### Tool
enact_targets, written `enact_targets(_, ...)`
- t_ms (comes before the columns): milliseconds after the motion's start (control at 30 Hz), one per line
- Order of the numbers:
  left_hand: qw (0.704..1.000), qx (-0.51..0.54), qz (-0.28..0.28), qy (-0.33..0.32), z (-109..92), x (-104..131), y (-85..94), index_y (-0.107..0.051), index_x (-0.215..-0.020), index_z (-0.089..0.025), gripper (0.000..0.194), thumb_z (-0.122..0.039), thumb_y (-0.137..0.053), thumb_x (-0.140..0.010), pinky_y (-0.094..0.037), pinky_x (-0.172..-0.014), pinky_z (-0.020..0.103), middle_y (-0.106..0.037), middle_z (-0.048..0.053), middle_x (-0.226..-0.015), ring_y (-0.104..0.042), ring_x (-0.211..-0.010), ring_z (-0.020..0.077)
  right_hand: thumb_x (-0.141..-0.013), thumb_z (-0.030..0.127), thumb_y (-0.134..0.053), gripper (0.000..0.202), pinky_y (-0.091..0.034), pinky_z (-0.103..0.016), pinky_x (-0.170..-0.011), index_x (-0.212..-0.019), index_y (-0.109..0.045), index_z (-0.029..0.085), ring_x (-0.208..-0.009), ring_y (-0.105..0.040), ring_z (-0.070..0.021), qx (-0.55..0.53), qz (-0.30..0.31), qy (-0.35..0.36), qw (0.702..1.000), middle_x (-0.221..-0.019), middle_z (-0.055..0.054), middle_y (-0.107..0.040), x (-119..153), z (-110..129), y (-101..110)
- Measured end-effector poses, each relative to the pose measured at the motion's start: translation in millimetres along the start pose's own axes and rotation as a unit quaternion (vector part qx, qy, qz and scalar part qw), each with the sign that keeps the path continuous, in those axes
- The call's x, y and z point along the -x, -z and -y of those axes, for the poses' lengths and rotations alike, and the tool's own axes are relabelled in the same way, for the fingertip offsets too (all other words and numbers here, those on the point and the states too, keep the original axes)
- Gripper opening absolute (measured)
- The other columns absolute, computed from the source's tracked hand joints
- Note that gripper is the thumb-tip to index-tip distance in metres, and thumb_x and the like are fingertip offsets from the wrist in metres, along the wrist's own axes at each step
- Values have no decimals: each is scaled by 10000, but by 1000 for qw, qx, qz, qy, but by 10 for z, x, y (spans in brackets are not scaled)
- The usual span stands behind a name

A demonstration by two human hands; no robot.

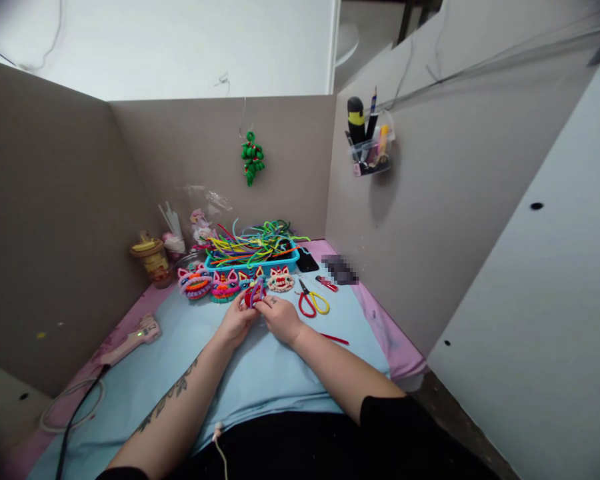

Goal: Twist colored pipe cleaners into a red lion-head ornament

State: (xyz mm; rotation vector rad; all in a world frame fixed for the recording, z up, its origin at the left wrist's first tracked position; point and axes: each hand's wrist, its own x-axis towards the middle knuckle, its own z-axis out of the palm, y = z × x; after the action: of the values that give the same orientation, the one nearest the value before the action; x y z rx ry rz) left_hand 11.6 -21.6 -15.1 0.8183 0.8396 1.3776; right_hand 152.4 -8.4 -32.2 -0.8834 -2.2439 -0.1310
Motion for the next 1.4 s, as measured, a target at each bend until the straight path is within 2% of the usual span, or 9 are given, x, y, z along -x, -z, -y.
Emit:
enact_targets(167, 999, 7, 20, 29, -20, 17, 1, -462, -1162, -178, 738, -25, -679, -473, -480, -659, 257, -659, 33, -811, -612, -686, 141, -845, 175, -460, 226, -432, -298, -713, -1008, -609, 223, -850, -556, -198, 1, -15, -12, 1000, -929, -82, -622, -4, -30, -18)
enact_targets(267, 999, 6, 21, 41, -49, 26, 2, -467, -1185, -220, 729, -62, -689, -508, -490, -663, 270, -655, 41, -884, -615, -730, 146, -847, 166, -452, 224, -436, -305, -718, -991, -614, 222, -848, -555, -205, -9, -20, -26, 999, -902, -81, -623, -5, -46, -4)
enact_targets(333, 999, -6, 17, 41, -72, 33, -2, -433, -1235, -253, 758, -117, -707, -541, -476, -614, 239, -649, 35, -905, -610, -714, 131, -840, 148, -449, 237, -440, -306, -724, -992, -614, 223, -851, -555, -207, -7, -21, -29, 999, -893, -77, -623, -5, -48, 14)
enact_targets(433, 999, -27, -5, 25, -95, 40, -3, -373, -1303, -276, 790, -235, -723, -596, -443, -550, 204, -629, -3, -774, -582, -614, 101, -831, 127, -446, 264, -447, -304, -738, -1011, -610, 231, -862, -557, -203, -8, -20, -26, 999, -903, -71, -625, -5, -39, 37)
enact_targets(533, 999, -32, -21, 0, -94, 27, 22, -407, -1295, -272, 758, -303, -731, -611, -450, -554, 207, -593, -26, -686, -561, -569, 88, -828, 120, -445, 274, -454, -298, -743, -1014, -612, 231, -858, -561, -195, -21, -13, -15, 1000, -903, -69, -628, 1, -30, 37)
enact_targets(700, 999, -34, -4, -6, -63, -23, 89, -613, -1076, -172, 541, -316, -766, -578, -471, -595, 222, -651, 76, -923, -597, -695, 124, -831, 133, -448, 270, -458, -297, -757, -1031, -603, 228, -882, -559, -192, -43, -7, 3, 999, -931, -73, -627, 20, -32, 6)
enact_targets(933, 999, -34, -23, -28, -42, -52, 99, -642, -1005, -146, 503, -291, -789, -546, -475, -618, 227, -660, 101, -967, -609, -761, 152, -824, 122, -430, 265, -461, -305, -747, -996, -605, 220, -864, -556, -192, -42, -6, 27, 999, -917, -73, -628, 17, 7, 31)
enact_targets(1100, 998, -25, -31, -48, -29, -75, 119, -630, -1035, -138, 535, -297, -789, -550, -467, -598, 221, -662, 115, -985, -617, -751, 153, -829, 118, -412, 259, -456, -288, -743, -974, -604, 214, -841, -547, -172, -45, -16, 70, 996, -920, -64, -629, 19, 52, 16)
enact_targets(1400, 997, 45, -47, -37, -17, -92, 109, -621, -1014, -136, 453, -171, -757, -583, -516, -663, 275, -661, 96, -977, -631, -759, 161, -835, 139, -430, 196, -393, -259, -595, -841, -613, 208, -691, -519, -141, 18, -15, 224, 974, -781, -16, -635, 0, 231, 4)
